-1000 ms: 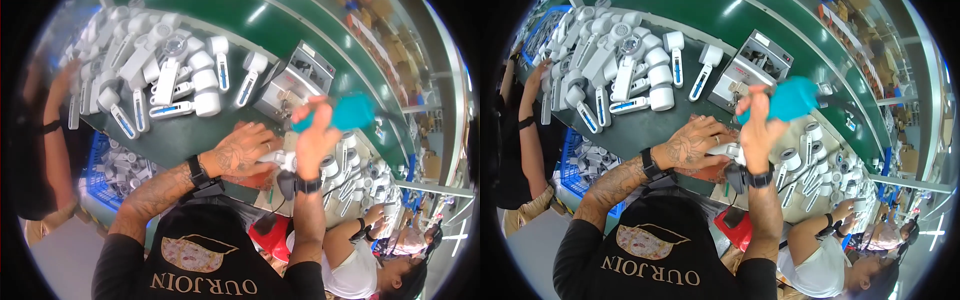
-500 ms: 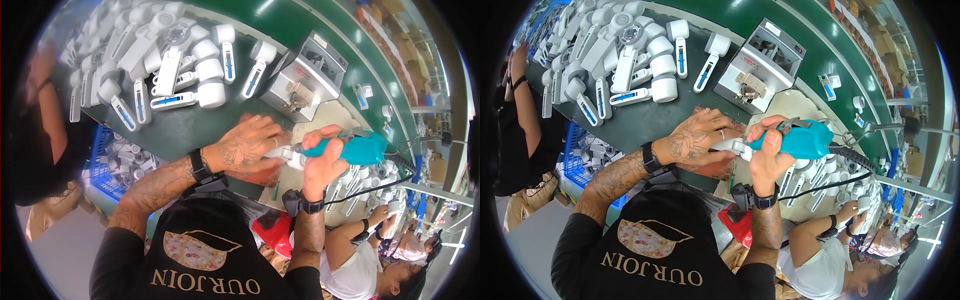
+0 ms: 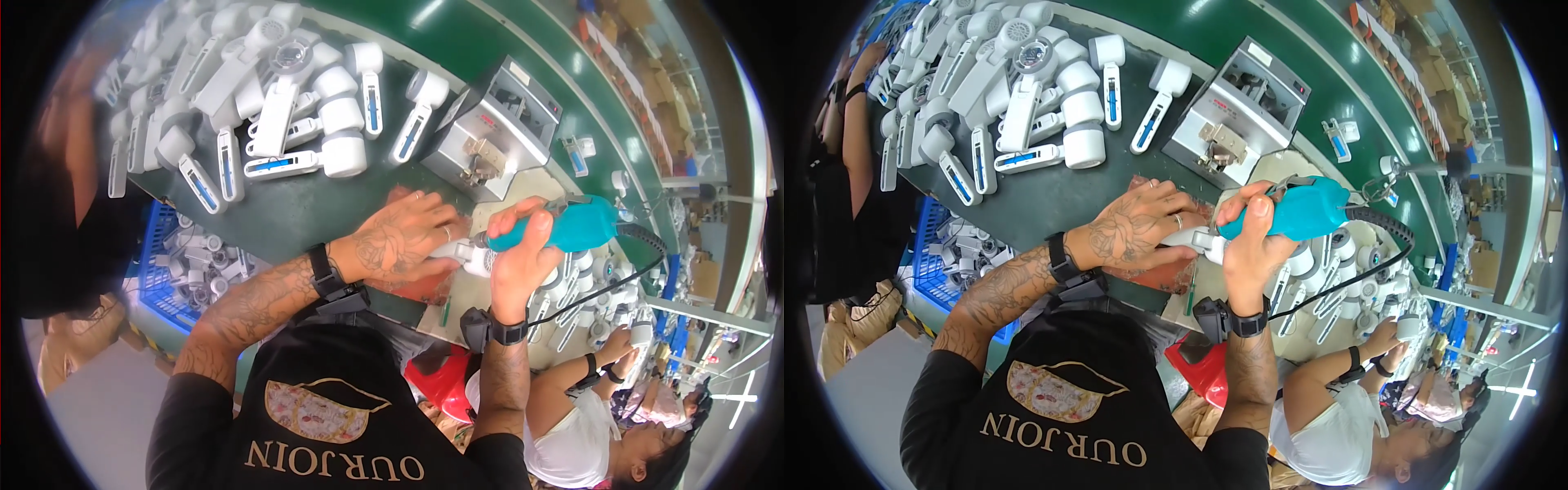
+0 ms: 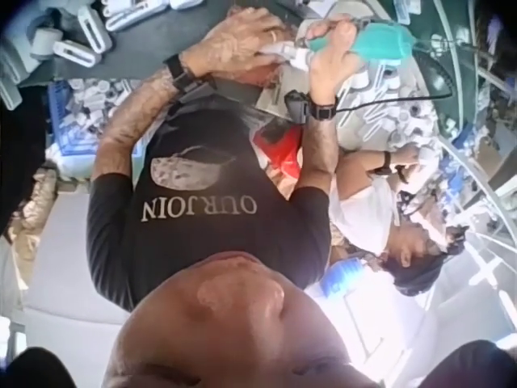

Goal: The person picks up a white plastic component from a pile, places it on a red work surface, and uses a teal power screwdriver to drive a screw into it. They then set the component aside and repeat the process with another component.

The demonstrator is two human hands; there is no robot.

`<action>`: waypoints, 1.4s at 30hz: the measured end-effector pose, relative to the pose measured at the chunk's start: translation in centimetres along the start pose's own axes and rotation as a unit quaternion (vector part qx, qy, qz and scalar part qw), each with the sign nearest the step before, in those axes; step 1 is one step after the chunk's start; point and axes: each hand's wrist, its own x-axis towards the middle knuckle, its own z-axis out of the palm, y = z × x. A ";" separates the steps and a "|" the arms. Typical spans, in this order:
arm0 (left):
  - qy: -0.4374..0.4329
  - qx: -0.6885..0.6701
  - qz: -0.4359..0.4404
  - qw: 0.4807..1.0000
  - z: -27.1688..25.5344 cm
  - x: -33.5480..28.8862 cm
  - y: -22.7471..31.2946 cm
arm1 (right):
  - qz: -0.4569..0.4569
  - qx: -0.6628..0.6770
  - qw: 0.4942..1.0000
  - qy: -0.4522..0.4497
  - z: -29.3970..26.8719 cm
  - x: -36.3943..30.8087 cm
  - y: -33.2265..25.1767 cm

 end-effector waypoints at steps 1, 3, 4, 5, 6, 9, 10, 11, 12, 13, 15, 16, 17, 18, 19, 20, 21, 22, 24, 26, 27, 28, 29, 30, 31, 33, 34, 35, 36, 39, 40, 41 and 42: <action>-0.008 -0.008 0.002 1.000 0.0 0.0 0.0 | 0.022 -0.020 0.999 0.013 0.2 0.2 -0.5; 0.007 0.009 0.005 1.000 0.1 0.0 -0.1 | -0.023 -0.018 0.999 0.032 1.3 2.0 -0.8; 0.016 0.023 0.001 1.000 0.2 -0.3 -0.2 | -0.058 -0.012 0.997 0.051 2.2 3.0 -0.6; 0.018 0.025 0.005 1.000 0.1 -0.3 -0.1 | -0.066 -0.014 0.997 0.049 2.9 3.9 -0.9; 0.021 0.021 -0.002 1.000 0.1 -0.4 0.0 | -0.069 -0.013 0.996 0.050 3.4 4.8 -0.4; 0.013 0.013 -0.007 1.000 -0.2 -0.1 0.3 | -0.119 -0.033 0.991 0.042 3.9 6.5 1.3; -0.002 0.005 -0.014 1.000 -0.1 -0.2 0.4 | -0.119 -0.031 0.992 0.038 3.7 6.5 1.8; 0.000 0.007 -0.016 1.000 -0.1 -0.2 0.4 | -0.117 -0.029 0.992 0.021 3.4 6.5 2.2; 0.012 0.011 0.000 1.000 -0.1 -0.2 0.2 | -0.115 -0.028 0.993 0.005 3.1 6.5 2.5; 0.021 0.012 0.019 1.000 -0.1 -0.1 0.2 | -0.114 -0.030 0.993 0.007 3.3 6.2 2.2; 0.019 0.015 0.013 1.000 0.0 0.0 0.1 | -0.061 -0.019 0.998 0.014 3.4 5.6 1.4; 0.017 0.020 0.005 1.000 0.0 0.0 0.1 | -0.058 -0.021 0.998 0.022 3.3 5.0 0.8; 0.011 0.017 0.005 1.000 -0.2 -0.1 0.1 | -0.044 -0.018 0.999 0.024 3.4 4.1 0.1; 0.007 0.017 -0.004 1.000 -0.4 -0.2 0.1 | -0.030 -0.015 0.999 0.026 3.2 3.1 -0.5; 0.005 0.013 -0.009 1.000 -0.5 0.0 0.3 | -0.059 -0.047 0.997 0.024 2.2 2.0 -1.2; 0.002 0.008 -0.009 1.000 -0.3 0.1 0.4 | -0.061 -0.011 0.998 0.017 1.4 0.9 -1.8; 0.006 0.013 -0.015 1.000 -0.2 0.2 0.5 | -0.062 -0.011 0.998 0.006 0.6 0.0 -2.4; 0.011 0.020 -0.020 1.000 -0.2 0.2 0.5 | -0.064 -0.010 0.998 -0.004 0.1 -0.7 -2.8; 0.002 0.015 -0.020 1.000 -0.2 0.2 0.6 | -0.049 -0.017 0.999 0.015 -0.4 -1.9 -2.8; -0.010 0.023 -0.022 0.999 -0.3 0.2 0.6 | -0.038 -0.024 0.998 0.035 -0.6 -2.6 -2.7; -0.012 0.021 -0.021 0.999 -0.3 0.2 0.6 | -0.033 -0.023 0.999 0.034 -0.7 -2.9 -2.4; -0.017 0.017 -0.021 0.999 -0.3 0.3 0.6 | -0.029 -0.022 0.999 0.031 -0.8 -3.0 -2.2; -0.021 0.012 -0.022 0.999 -0.3 0.3 0.5 | -0.028 -0.023 0.999 0.033 -0.9 -3.0 -2.0; -0.022 0.010 -0.022 0.999 -0.1 0.3 0.4 | -0.034 -0.026 0.999 0.030 -1.0 -2.9 -1.7; -0.019 0.013 -0.021 1.000 0.0 0.4 0.4 | -0.042 -0.025 0.999 0.024 -1.0 -2.9 -1.7; -0.016 0.020 -0.021 0.999 -0.4 0.5 0.5 | -0.038 -0.005 0.999 0.015 -1.1 -3.1 -1.1; -0.014 0.019 -0.024 0.999 -0.4 0.4 0.4 | -0.029 0.010 1.000 0.006 -1.1 -3.3 -0.7; -0.011 0.020 -0.028 0.999 -0.5 0.4 0.4 | -0.027 0.015 1.000 0.003 -1.0 -3.3 -0.5; -0.012 0.026 -0.033 0.999 -0.6 0.4 0.4 | -0.017 0.044 0.999 0.005 -0.9 -3.3 -0.4; 0.038 0.040 0.008 0.998 -0.4 -0.1 -0.1 | 0.027 0.123 0.992 0.007 -1.7 -4.0 0.9; 0.039 0.033 0.015 0.999 0.1 0.3 0.3 | 0.060 0.193 0.977 0.062 -3.2 -4.5 1.6; 0.021 0.038 0.002 0.999 0.4 0.1 0.1 | 0.006 0.108 0.993 0.040 -2.6 -4.5 1.7; 0.021 0.025 0.006 0.999 0.2 0.0 0.1 | -0.023 0.106 0.994 0.015 -2.6 -4.1 1.8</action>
